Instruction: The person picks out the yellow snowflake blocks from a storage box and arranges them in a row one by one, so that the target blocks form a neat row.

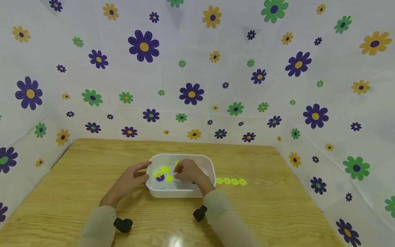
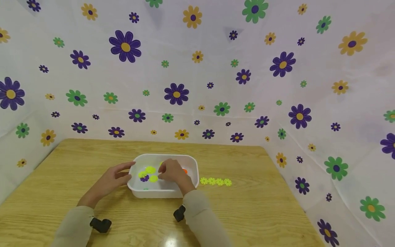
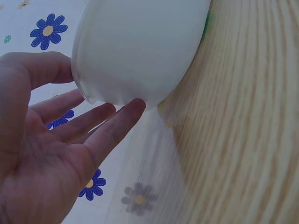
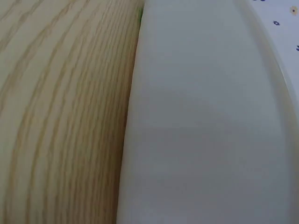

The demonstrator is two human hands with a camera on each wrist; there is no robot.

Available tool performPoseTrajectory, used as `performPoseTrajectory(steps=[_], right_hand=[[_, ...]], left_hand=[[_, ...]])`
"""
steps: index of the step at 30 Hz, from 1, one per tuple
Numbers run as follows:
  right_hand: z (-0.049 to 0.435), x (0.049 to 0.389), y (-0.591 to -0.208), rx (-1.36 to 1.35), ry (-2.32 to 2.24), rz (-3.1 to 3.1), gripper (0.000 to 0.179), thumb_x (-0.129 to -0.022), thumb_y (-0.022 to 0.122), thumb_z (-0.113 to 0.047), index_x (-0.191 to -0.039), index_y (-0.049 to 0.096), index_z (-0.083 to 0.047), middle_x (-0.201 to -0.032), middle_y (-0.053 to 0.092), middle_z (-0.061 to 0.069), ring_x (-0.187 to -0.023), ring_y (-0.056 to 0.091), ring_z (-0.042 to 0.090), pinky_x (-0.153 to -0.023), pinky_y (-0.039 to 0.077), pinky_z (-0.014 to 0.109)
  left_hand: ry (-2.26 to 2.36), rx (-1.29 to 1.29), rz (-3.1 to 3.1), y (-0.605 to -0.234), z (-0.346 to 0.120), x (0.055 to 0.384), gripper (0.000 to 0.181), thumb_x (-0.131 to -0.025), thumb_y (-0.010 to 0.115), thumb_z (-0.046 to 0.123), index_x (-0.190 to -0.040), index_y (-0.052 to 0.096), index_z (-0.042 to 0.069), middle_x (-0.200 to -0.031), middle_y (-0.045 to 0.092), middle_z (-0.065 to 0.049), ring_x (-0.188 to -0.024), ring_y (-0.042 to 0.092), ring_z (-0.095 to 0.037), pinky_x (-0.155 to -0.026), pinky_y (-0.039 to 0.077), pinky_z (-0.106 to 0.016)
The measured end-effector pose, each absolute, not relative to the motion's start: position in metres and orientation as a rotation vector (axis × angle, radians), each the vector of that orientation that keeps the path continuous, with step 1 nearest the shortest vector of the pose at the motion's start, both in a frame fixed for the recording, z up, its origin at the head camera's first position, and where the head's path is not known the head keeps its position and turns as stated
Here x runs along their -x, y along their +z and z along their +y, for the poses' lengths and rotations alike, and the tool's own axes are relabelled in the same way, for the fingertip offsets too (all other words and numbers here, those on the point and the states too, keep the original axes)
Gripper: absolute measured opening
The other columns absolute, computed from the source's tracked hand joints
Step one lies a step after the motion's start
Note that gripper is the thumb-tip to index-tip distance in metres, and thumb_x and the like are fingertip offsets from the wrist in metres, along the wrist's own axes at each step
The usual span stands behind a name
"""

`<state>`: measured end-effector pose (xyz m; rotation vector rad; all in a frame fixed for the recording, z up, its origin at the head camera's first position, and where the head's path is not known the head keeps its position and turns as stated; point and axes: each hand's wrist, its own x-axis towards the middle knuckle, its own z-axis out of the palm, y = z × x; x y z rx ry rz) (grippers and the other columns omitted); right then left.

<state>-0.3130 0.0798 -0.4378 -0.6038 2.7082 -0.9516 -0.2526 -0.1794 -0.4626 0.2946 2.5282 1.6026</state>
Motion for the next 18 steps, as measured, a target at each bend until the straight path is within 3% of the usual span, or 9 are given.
performPoseTrajectory(steps=[11, 18], right_hand=[[0.051, 0.313, -0.447, 0.588, -0.709, 2.776, 0.026, -0.084, 0.085, -0.015, -0.106, 0.076, -0.004, -0.101, 0.072, 0.008, -0.087, 0.058, 0.015, -0.085, 0.056, 0.029], [0.050, 0.309, -0.444, 0.621, -0.692, 2.769, 0.018, -0.082, 0.085, -0.009, -0.097, 0.074, -0.007, -0.095, 0.070, 0.006, -0.083, 0.057, 0.014, -0.078, 0.053, 0.025]], left_hand=[[1.611, -0.302, 2.519, -0.462, -0.178, 0.251, 0.057, -0.104, 0.056, 0.016, -0.158, 0.040, 0.008, -0.165, 0.034, -0.024, -0.141, 0.049, -0.050, -0.110, 0.053, -0.053], [1.607, -0.307, 2.530, -0.462, -0.178, 0.252, 0.057, -0.104, 0.057, 0.016, -0.158, 0.040, 0.008, -0.165, 0.034, -0.024, -0.140, 0.050, -0.051, -0.109, 0.054, -0.052]])
